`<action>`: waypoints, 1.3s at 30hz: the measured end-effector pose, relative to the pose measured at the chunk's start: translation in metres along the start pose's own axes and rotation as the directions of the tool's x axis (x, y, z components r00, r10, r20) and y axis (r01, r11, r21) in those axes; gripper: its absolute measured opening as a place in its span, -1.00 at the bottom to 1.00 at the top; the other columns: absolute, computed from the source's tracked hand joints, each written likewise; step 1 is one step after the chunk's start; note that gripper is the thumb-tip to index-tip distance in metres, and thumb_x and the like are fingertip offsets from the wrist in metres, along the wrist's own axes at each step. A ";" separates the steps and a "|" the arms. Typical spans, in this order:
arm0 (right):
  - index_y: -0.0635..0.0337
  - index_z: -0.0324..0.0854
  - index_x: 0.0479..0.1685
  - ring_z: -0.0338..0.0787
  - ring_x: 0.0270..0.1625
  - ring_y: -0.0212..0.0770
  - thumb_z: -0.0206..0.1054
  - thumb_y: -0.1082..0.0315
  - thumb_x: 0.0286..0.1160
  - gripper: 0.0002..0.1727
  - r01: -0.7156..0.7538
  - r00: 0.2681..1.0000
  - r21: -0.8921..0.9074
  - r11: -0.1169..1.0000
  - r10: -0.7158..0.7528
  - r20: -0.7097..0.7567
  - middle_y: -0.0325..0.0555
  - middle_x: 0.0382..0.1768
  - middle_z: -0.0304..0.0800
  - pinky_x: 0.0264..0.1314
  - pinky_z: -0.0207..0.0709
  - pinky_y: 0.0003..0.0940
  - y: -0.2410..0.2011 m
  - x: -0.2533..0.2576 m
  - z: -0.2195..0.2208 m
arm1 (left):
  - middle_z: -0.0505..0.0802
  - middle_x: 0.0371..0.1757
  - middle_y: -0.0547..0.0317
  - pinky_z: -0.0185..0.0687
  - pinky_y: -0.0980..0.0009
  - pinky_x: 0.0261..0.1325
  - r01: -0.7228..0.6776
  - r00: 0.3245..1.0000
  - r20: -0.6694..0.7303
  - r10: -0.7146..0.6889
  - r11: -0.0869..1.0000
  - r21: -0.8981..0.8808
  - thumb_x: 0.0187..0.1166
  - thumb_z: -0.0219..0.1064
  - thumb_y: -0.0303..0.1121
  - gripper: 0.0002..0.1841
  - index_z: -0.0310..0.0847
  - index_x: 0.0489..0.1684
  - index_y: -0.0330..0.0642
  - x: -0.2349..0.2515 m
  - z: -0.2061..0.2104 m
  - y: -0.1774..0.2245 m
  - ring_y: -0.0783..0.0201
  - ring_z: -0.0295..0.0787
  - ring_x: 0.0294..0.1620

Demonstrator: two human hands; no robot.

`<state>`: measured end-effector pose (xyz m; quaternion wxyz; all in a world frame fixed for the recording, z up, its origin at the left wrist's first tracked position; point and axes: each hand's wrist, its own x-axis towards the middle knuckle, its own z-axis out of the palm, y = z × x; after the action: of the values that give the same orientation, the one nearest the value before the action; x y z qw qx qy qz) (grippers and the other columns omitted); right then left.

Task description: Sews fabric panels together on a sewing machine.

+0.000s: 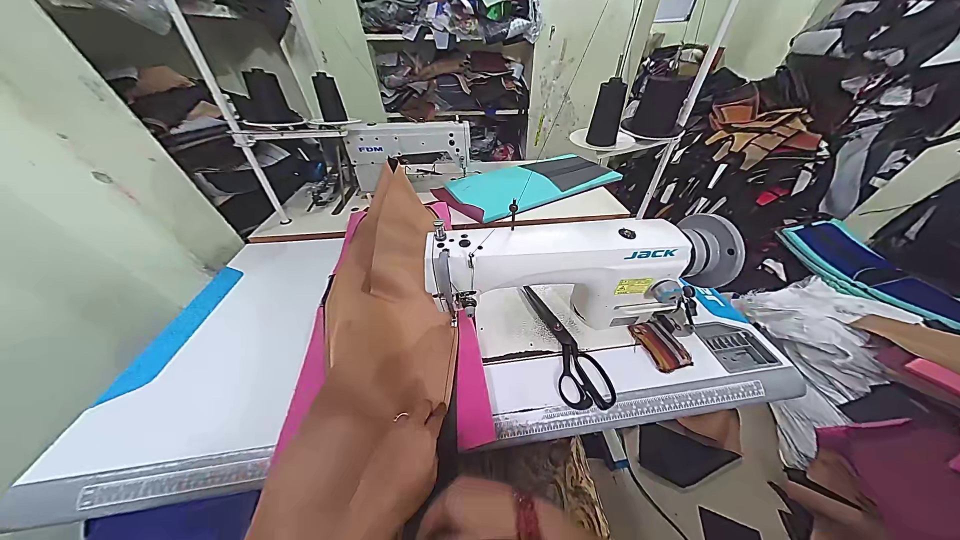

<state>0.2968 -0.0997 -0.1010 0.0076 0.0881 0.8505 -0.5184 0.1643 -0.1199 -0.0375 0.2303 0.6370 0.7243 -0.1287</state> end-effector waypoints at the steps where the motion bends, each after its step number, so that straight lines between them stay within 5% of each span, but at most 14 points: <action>1: 0.44 0.81 0.00 0.89 0.06 0.11 0.22 0.50 0.61 -0.75 -0.029 0.992 0.005 1.000 0.030 -0.126 0.25 -0.05 0.89 0.27 0.65 0.09 0.006 -0.009 -0.014 | 0.61 0.54 -0.28 0.48 -0.09 0.53 -0.040 0.994 -0.105 0.035 0.998 -0.052 0.64 0.20 -0.51 -0.44 0.39 0.70 -0.24 0.007 0.015 -0.008 -0.26 0.59 0.50; 5: 0.35 0.83 -0.04 0.84 0.16 0.00 0.13 0.54 0.57 -0.70 -0.230 0.788 -0.106 0.967 0.122 -0.603 0.14 0.03 0.87 0.34 0.63 -0.07 0.022 -0.008 -0.060 | 0.65 0.49 -0.23 0.53 -0.08 0.48 -0.047 0.985 -0.168 0.031 0.995 -0.092 0.59 0.25 -0.49 -0.43 0.45 0.67 -0.20 0.018 0.032 -0.011 -0.23 0.64 0.44; 8: 0.30 0.73 0.32 0.65 0.53 0.06 0.11 0.53 0.56 -0.58 -0.334 0.755 -0.296 0.895 0.066 -0.652 0.09 0.44 0.72 0.66 0.37 -0.10 0.040 0.018 -0.070 | 0.75 0.34 -0.25 0.65 -0.06 0.33 -0.077 0.944 -0.325 0.052 0.995 -0.065 0.49 0.32 -0.54 -0.44 0.56 0.57 -0.25 0.019 0.046 -0.012 -0.23 0.75 0.30; 9: 0.29 0.65 0.44 0.57 0.60 0.07 0.09 0.49 0.59 -0.53 -0.356 0.780 -0.353 0.865 0.066 -0.623 0.05 0.57 0.61 0.69 0.32 -0.09 0.045 0.027 -0.070 | 0.80 0.22 -0.27 0.73 -0.08 0.19 -0.115 0.887 -0.455 0.081 0.992 -0.047 0.39 0.37 -0.57 -0.47 0.66 0.45 -0.30 0.021 0.057 -0.014 -0.24 0.81 0.17; 11: 0.32 0.65 0.43 0.60 0.55 0.12 0.10 0.41 0.60 -0.53 -0.390 0.782 -0.444 0.807 0.036 -0.622 0.04 0.59 0.59 0.56 0.42 -0.01 0.055 0.042 -0.064 | 0.87 -0.12 -0.24 0.81 -0.05 -0.20 -0.201 0.640 -0.748 0.174 0.978 0.056 0.11 0.44 -0.58 -0.53 0.83 0.13 -0.37 0.035 0.084 -0.021 -0.21 0.90 -0.18; 14: 0.31 0.78 0.23 0.76 0.35 0.14 0.17 0.38 0.53 -0.59 -0.439 0.706 -0.521 0.732 -0.077 -0.704 0.02 0.43 0.75 0.26 0.62 0.04 0.065 0.054 -0.054 | 0.85 -0.35 -0.02 0.73 0.12 -0.31 -0.196 0.296 -0.918 0.266 0.957 0.214 0.23 0.16 -0.29 -0.58 0.91 -0.14 -0.27 0.062 0.108 -0.033 -0.02 0.84 -0.33; 17: 0.24 0.78 0.26 0.76 0.34 0.11 0.16 0.34 0.56 -0.59 -0.498 0.709 -0.538 0.680 -0.038 -0.704 -0.07 0.45 0.75 0.15 0.63 0.05 0.061 0.054 -0.057 | 0.84 -0.39 0.02 0.69 0.13 -0.32 -0.210 0.194 -0.931 0.309 0.940 0.268 0.33 0.08 -0.20 -0.56 0.89 -0.23 -0.24 0.077 0.110 -0.040 0.00 0.82 -0.34; 28: 0.16 0.81 0.24 0.72 0.40 0.06 0.10 0.38 0.63 -0.60 -0.565 0.696 -0.475 0.674 0.081 -0.713 -0.14 0.37 0.81 0.25 0.53 0.10 0.062 0.075 -0.093 | 0.85 -0.36 0.00 0.73 0.13 -0.29 -0.254 0.175 -0.924 0.339 0.923 0.290 0.32 0.10 -0.19 -0.60 0.85 -0.38 -0.27 0.109 0.082 -0.044 -0.01 0.83 -0.32; 34: 0.19 0.69 0.43 0.57 0.60 0.11 0.08 0.33 0.67 -0.55 -0.511 0.710 -0.402 0.760 0.109 -0.696 -0.05 0.54 0.66 0.53 0.43 0.12 0.071 0.067 -0.099 | 0.88 -0.25 -0.08 0.79 -0.02 -0.07 -0.317 0.331 -0.890 0.313 0.925 0.208 0.19 0.21 -0.24 -0.63 0.87 -0.31 -0.32 0.113 0.064 -0.043 -0.12 0.89 -0.13; 39: 0.03 0.74 0.42 0.49 0.64 0.25 0.18 0.26 0.60 -0.55 -0.547 0.651 -0.412 0.729 0.062 -0.756 0.18 0.54 0.60 0.54 0.43 0.21 0.073 0.059 -0.081 | 0.89 -0.23 -0.09 0.79 -0.04 -0.09 -0.342 0.367 -0.879 0.304 0.923 0.176 0.19 0.21 -0.25 -0.65 0.86 -0.34 -0.31 0.122 0.056 -0.045 -0.13 0.90 -0.11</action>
<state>0.2567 0.0125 -0.1338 -0.1930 0.4203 0.8767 -0.1322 0.1200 -0.0488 -0.1511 -0.1550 0.7318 0.5980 0.2879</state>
